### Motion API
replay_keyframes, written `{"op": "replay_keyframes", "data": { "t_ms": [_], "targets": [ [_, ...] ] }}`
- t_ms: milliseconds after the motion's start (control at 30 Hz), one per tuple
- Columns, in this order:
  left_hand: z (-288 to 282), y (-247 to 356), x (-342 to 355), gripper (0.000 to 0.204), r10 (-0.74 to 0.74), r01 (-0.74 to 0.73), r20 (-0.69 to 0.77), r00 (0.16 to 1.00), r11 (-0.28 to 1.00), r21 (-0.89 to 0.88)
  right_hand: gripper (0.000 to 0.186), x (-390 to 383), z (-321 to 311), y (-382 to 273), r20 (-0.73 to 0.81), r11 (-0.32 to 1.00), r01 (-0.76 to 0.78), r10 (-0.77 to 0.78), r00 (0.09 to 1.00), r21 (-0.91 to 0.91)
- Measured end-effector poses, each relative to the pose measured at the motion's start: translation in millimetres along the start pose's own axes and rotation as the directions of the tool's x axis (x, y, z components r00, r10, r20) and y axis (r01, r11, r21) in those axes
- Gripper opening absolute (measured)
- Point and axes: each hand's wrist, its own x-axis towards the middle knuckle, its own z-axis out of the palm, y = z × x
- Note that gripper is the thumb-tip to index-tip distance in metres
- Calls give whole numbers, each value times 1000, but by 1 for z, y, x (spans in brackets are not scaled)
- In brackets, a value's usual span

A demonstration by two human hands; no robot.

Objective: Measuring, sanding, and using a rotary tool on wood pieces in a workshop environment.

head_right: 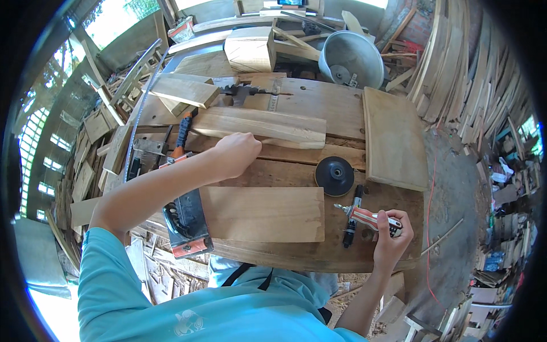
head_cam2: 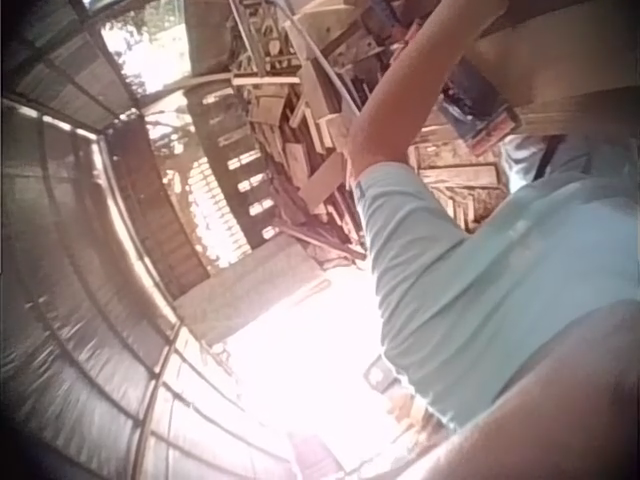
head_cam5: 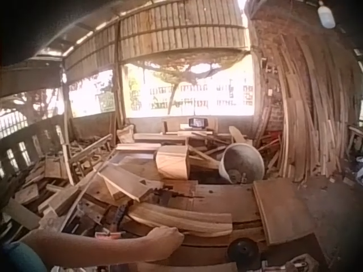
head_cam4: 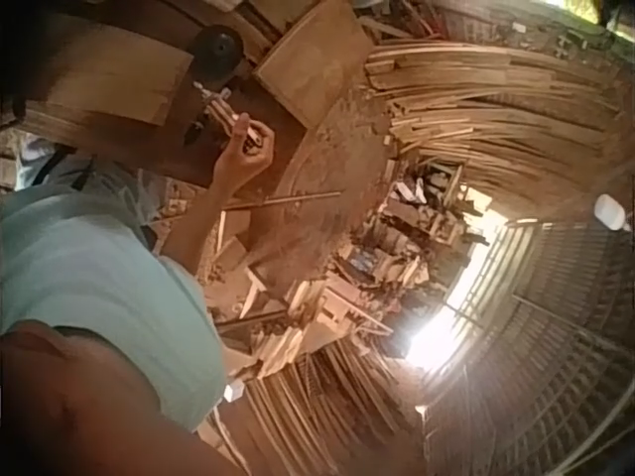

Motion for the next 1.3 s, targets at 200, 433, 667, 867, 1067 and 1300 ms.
{"op": "replay_keyframes", "data": {
  "t_ms": [200, 433, 667, 867, 1067, 1300],
  "targets": [
    [4, -19, 7, 22, 56, -57, 37, 998, 997, 41, 26, 1, 1, 5, -1, 999, -17, 17, 1000, 38],
    [-5, -18, 4, 25, 53, -52, 43, 998, 999, -7, 26, 2, 0, 12, 38, 999, 11, -12, 999, 40],
    [0, -23, 4, 26, 23, -23, 5, 1000, 998, -61, 30, 3, -3, 21, 53, 999, 42, -42, 998, 14],
    [2, -24, 6, 30, -4, 6, 63, 998, 1000, -28, 29, 2, 8, 17, 29, 995, 100, -99, 995, -13],
    [11, -7, 1, 26, 40, -46, 98, 994, 997, 58, 30, -3, 8, 11, 72, 998, 61, -63, 995, 35],
    [-2, -12, -3, 40, 29, -34, 153, 988, 999, 35, 27, -8, 7, 14, 79, 997, 31, -37, 996, 71]
  ]
}}
